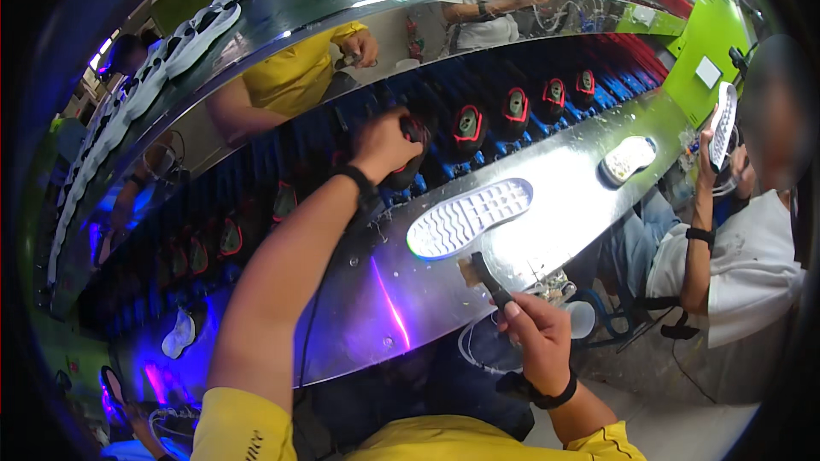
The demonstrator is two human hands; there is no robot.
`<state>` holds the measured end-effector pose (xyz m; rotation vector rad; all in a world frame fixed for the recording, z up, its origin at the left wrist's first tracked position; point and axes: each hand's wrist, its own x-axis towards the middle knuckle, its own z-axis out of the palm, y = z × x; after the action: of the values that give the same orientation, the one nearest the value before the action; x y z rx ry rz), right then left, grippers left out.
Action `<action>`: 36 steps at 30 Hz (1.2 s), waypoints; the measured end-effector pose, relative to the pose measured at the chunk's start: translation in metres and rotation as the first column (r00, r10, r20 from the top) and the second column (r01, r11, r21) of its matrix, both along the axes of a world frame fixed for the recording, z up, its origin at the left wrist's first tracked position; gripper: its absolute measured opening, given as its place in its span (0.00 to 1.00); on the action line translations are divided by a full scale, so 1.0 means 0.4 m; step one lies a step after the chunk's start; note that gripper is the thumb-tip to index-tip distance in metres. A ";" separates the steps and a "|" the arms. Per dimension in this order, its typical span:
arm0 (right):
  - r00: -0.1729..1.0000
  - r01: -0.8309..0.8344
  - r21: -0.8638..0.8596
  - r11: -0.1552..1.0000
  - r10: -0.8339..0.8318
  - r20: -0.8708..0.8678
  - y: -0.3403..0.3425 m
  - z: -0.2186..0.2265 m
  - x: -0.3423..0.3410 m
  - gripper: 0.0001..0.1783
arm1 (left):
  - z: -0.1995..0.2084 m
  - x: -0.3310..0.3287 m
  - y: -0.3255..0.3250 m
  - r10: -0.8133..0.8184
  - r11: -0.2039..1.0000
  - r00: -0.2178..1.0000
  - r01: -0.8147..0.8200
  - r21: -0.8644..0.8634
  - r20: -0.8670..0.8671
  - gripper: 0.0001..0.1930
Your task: Applying adhesive or glue to shoe uppers and soles using a brush tool.
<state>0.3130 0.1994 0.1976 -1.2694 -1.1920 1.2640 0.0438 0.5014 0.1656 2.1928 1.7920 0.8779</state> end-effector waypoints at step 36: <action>0.934 -0.243 0.026 0.970 0.227 0.274 -0.238 -0.010 -0.280 0.15 | -0.004 -0.417 -1.053 0.138 0.976 0.748 -0.214 0.038 0.649 0.51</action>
<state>0.2010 0.1043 0.1937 -1.3133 -1.6061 1.2406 -0.1230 0.0802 0.1641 1.4787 1.6178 1.5727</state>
